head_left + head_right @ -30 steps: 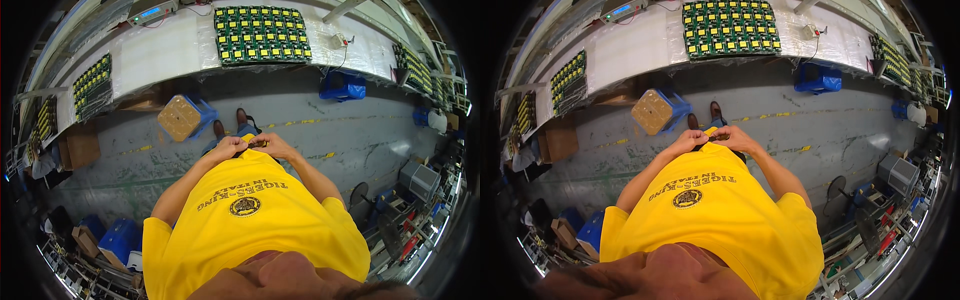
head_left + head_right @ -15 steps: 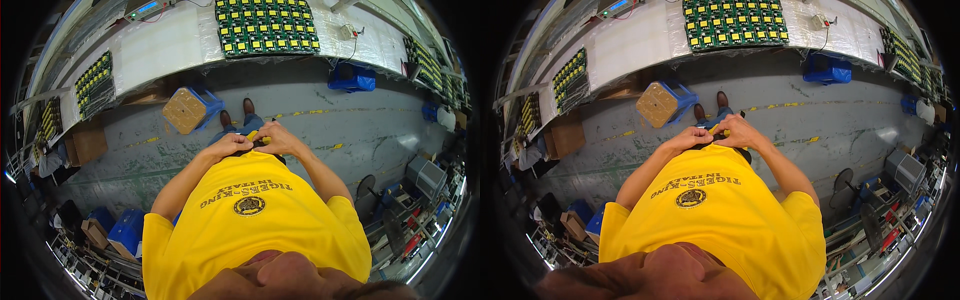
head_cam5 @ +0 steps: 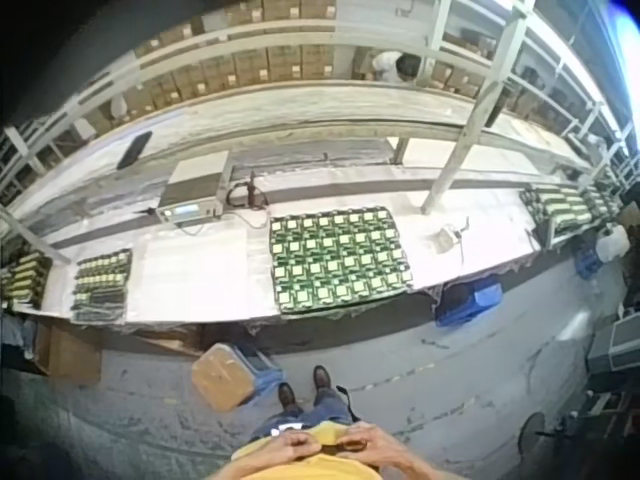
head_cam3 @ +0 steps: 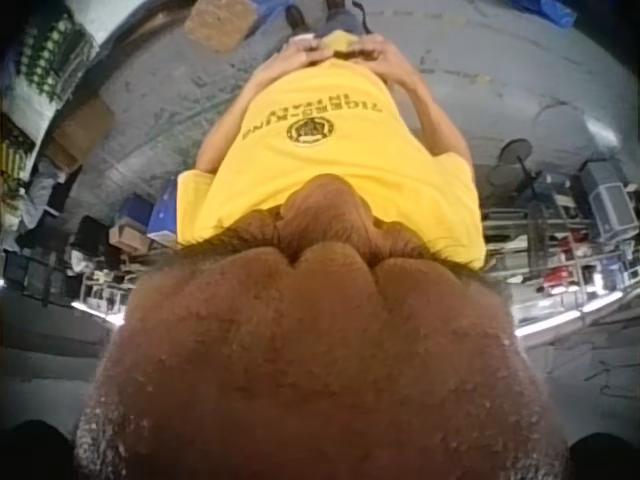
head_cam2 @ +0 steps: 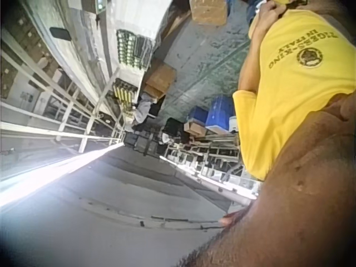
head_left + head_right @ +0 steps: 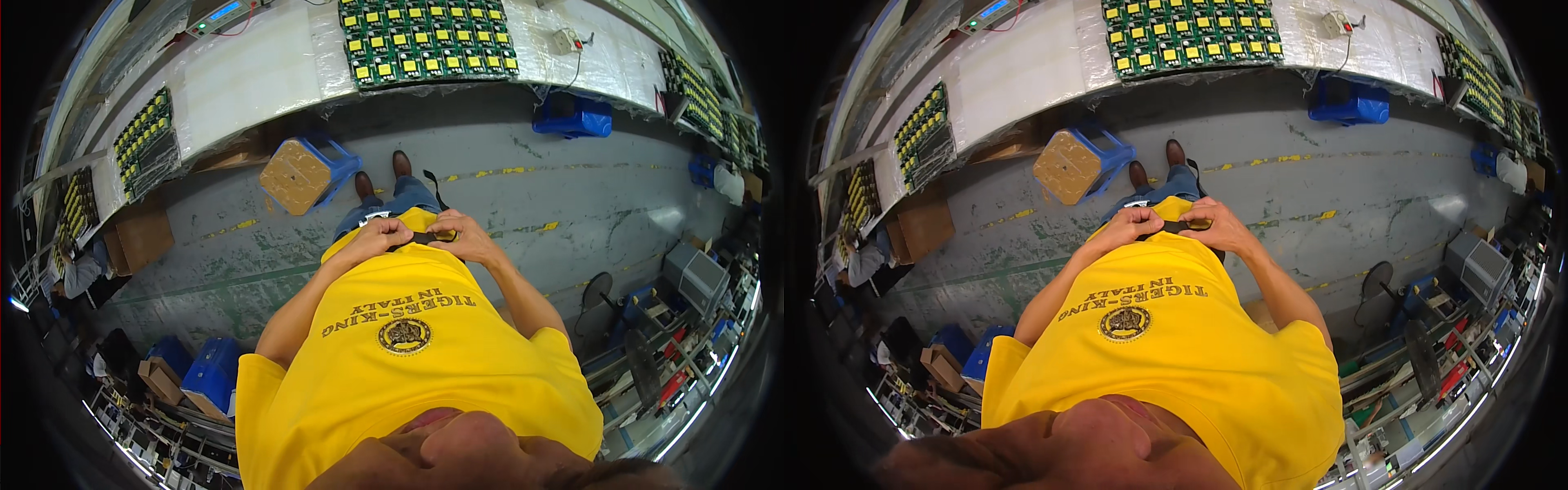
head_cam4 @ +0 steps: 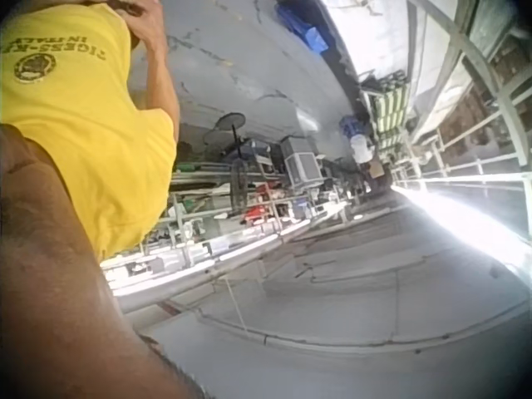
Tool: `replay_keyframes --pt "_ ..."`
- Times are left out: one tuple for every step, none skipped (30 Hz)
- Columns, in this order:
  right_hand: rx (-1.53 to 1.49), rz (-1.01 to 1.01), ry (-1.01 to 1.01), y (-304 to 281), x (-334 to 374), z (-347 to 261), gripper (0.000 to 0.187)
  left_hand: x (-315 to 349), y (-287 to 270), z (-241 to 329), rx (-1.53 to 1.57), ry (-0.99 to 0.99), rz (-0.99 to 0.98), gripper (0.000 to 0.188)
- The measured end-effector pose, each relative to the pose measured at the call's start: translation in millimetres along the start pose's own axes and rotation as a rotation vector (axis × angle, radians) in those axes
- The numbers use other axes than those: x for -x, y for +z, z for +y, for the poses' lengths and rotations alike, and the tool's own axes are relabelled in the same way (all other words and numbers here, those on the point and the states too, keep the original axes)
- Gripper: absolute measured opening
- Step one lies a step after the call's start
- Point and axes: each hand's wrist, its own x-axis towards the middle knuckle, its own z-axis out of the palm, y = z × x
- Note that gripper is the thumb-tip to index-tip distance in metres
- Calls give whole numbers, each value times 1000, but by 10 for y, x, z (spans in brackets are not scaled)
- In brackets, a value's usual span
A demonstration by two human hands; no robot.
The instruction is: Sorting and organizing printed circuit boards on a manufacturing production line.
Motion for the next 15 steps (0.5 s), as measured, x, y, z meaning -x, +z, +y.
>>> replay_keyframes --pt "-3 6 2 -6 34 41 33 -9 0 -3 -5 -2 -5 18" --pt "-15 16 -20 1 83 86 34 -18 1 -19 -26 12 -20 18" --pt "-26 27 -43 14 132 122 35 -26 1 -39 -48 28 -35 19" --pt "-37 38 -66 29 173 156 36 -35 -2 -56 -70 44 -51 20" --pt "-46 50 -90 40 196 187 37 -44 -10 -58 -92 62 -66 21" --pt "-46 58 -87 36 209 164 37 -58 -10 -55 -96 62 -74 21" --pt "-53 70 -59 16 197 135 38 -92 -24 -35 -170 98 -81 21" --pt "-62 77 -28 8 181 98 40 -121 -37 -41 -241 132 -86 21" --pt "-72 85 2 1 169 57 42 -143 -45 -48 -311 165 -91 22" --pt "-81 93 32 5 177 23 43 -141 -38 -67 -383 200 -96 22" --pt "-86 102 31 19 164 -17 43 -124 -42 -37 -392 200 -102 22" --pt "-57 91 70 31 154 -62 45 -102 -31 -1 -508 265 -70 23" --pt "-22 78 108 6 156 -107 46 -78 18 72 -619 335 -36 24" --pt "14 64 146 -16 158 -142 47 -54 62 139 -730 406 0 25" --pt "49 49 184 -34 155 -156 49 -41 87 183 -839 477 38 27"
